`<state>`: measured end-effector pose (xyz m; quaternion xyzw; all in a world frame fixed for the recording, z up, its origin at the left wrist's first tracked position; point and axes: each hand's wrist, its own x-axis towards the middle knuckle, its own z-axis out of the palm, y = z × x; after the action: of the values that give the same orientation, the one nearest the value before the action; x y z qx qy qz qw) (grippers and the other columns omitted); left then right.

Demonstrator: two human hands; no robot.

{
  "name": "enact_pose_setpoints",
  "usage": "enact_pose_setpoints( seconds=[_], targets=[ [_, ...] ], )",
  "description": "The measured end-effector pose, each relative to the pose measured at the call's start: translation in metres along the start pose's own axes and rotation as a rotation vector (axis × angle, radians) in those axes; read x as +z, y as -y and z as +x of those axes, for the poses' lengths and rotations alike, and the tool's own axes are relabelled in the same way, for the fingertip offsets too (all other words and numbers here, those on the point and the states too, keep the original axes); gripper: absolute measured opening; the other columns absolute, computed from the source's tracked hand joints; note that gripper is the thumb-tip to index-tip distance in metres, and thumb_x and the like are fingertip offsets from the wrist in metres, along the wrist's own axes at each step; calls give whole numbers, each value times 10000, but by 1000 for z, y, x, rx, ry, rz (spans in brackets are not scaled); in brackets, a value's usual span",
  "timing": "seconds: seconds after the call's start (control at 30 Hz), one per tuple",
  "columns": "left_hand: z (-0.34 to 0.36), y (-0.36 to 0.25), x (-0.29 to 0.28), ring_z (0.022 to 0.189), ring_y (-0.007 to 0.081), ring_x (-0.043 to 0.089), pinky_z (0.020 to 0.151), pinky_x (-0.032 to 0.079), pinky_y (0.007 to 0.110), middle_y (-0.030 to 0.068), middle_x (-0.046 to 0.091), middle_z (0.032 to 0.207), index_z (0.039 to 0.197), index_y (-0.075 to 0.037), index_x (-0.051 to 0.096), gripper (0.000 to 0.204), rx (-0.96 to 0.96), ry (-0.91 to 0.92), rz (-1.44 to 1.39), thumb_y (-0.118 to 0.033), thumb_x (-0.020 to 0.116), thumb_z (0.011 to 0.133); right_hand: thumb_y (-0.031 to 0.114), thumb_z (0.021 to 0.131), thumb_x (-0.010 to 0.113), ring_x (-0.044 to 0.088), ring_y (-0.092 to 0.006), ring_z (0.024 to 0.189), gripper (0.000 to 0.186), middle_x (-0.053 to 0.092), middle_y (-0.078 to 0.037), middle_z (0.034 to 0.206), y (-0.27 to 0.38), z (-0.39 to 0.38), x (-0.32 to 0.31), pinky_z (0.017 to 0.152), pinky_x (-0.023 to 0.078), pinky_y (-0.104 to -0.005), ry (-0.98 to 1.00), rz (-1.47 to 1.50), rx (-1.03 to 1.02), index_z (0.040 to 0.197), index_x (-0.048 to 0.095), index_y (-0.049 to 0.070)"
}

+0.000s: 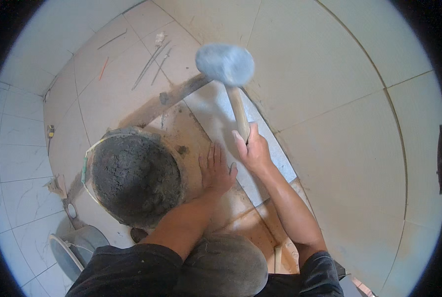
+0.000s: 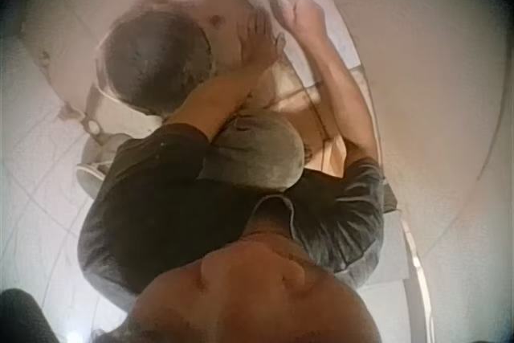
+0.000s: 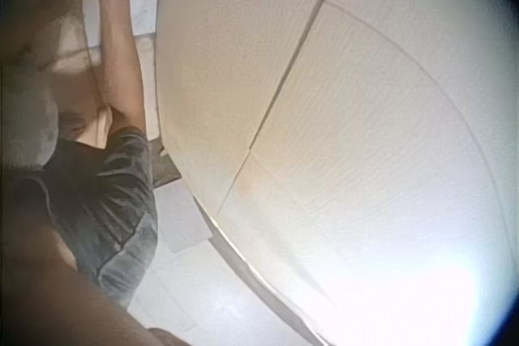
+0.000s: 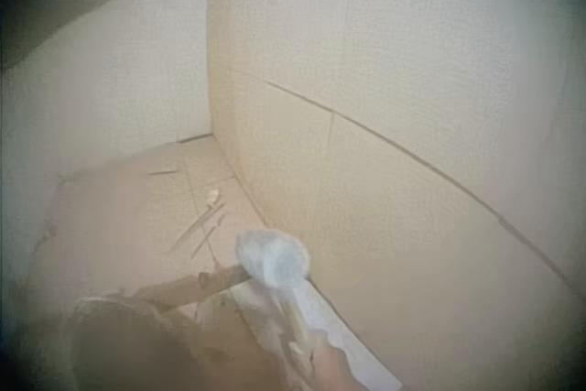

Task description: Lay a floor tile into position and tap it down with a rubber mallet.

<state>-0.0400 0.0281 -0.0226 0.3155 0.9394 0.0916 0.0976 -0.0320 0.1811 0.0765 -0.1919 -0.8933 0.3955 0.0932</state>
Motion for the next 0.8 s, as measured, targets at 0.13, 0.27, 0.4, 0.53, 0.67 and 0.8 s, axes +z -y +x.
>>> enact_pose_setpoints(
  seconds=[0.13,0.27,0.4,0.53,0.67,0.8],
  targets=[
    [0,-4,-4,1545,269,89,1210,64,597,124,95,1678,1576,10,185,845,19,-1,-10,-487,469,954,345,982,598,675,-463,716,388,676,-249,777,-41,-5,8,622,523,-537,153,-270,109,1120,452,13],
    [-3,-1,-2,1544,277,89,1205,72,610,119,63,1684,1582,2,165,835,-2,7,-1,-484,446,964,297,972,633,710,-389,741,352,698,-213,796,-29,-8,-9,616,532,-475,68,-186,-35,1106,482,8],
    [3,-3,-2,1544,260,110,1212,60,586,127,149,1669,1563,23,235,823,9,-55,-26,-471,478,951,228,968,647,695,-310,667,305,676,-166,763,9,2,-43,590,521,-404,-176,109,-109,1104,492,3],
    [-1,-1,1,1543,258,117,1210,75,585,129,156,1667,1560,25,246,820,5,-60,-4,-472,477,950,160,972,634,561,-193,565,242,559,-71,673,45,4,-64,555,469,-347,-323,416,-236,1095,486,13],
    [-1,-1,6,1544,250,118,1209,93,584,125,154,1669,1559,15,261,809,18,-76,5,-472,477,950,164,970,618,620,-283,596,253,609,-132,708,-4,-19,-48,569,484,-394,-283,353,-259,1111,473,12],
    [4,-7,-1,1546,247,112,1210,95,583,113,148,1673,1559,3,273,796,-2,-30,-6,-472,472,951,191,969,609,651,-404,633,259,649,-229,747,-65,-50,-34,580,499,-456,59,-186,33,1091,476,6]
  ],
)
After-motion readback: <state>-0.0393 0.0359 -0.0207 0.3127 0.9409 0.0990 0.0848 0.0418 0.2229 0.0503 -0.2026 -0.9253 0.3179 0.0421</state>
